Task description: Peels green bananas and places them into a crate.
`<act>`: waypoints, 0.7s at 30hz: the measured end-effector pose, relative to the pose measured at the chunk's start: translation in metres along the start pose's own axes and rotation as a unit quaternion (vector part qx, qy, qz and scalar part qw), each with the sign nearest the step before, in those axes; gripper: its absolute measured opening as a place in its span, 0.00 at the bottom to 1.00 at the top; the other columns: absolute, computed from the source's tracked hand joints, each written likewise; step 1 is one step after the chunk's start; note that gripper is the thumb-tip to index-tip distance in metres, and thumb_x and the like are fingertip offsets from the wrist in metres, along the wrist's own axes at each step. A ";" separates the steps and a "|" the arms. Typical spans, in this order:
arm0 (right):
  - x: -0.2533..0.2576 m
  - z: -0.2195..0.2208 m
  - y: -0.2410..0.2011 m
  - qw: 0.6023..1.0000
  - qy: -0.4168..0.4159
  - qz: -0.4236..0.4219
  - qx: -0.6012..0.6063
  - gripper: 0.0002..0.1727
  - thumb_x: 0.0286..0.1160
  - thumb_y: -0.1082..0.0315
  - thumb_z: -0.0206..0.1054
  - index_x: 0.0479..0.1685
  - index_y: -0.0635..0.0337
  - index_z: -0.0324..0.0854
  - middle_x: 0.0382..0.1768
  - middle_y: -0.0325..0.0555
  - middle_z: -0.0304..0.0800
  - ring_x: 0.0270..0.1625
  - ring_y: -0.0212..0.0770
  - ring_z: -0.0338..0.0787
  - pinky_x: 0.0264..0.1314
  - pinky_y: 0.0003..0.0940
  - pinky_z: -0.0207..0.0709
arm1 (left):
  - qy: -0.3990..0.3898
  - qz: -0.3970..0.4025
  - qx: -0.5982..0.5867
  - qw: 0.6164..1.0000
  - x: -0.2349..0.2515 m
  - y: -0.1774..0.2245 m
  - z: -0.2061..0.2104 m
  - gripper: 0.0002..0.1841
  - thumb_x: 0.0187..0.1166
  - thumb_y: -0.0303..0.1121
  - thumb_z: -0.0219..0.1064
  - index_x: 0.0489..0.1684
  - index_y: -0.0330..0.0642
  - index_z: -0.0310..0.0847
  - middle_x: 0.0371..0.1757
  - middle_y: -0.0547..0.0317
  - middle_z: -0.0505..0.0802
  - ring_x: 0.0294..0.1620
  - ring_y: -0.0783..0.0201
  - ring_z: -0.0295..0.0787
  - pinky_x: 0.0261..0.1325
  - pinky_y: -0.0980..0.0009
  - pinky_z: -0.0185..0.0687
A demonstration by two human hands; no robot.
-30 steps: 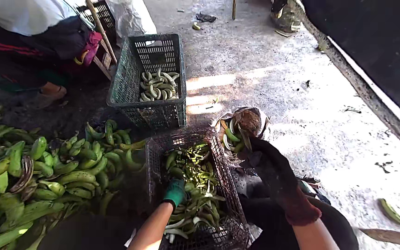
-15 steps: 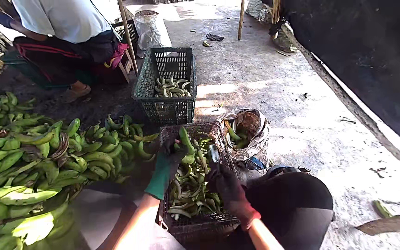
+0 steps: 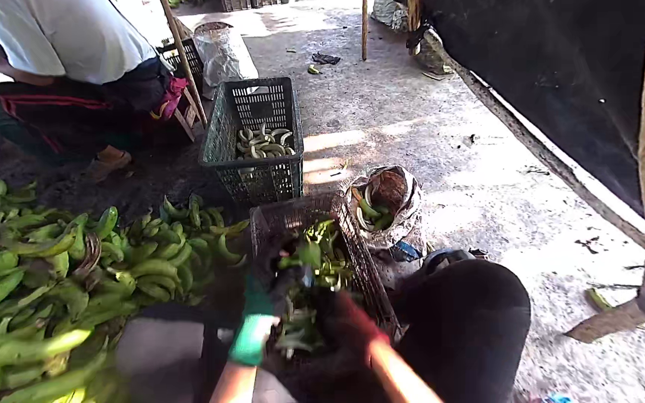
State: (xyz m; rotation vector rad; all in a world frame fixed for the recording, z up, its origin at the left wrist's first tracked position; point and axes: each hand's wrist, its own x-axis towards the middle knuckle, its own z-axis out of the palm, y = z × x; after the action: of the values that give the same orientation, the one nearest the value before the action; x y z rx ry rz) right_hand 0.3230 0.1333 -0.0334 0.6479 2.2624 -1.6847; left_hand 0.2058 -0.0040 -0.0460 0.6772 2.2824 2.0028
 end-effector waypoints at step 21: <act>0.071 0.013 -0.007 0.928 0.180 -0.217 -0.244 0.25 0.71 0.66 0.72 0.69 0.36 0.88 0.65 0.62 0.88 0.70 0.71 0.82 0.72 0.75 0.68 | 0.063 -0.309 -0.255 0.914 0.030 -0.013 -0.004 0.14 0.91 0.34 0.53 0.63 0.34 0.77 0.40 0.53 0.89 0.33 0.68 0.87 0.36 0.71 0.86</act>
State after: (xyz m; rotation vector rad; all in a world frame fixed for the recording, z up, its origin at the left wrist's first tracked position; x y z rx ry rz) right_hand 0.2570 0.1336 -0.0636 0.3743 3.1203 -1.1170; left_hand 0.1736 0.0017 -0.0496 -0.1984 1.5881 2.1660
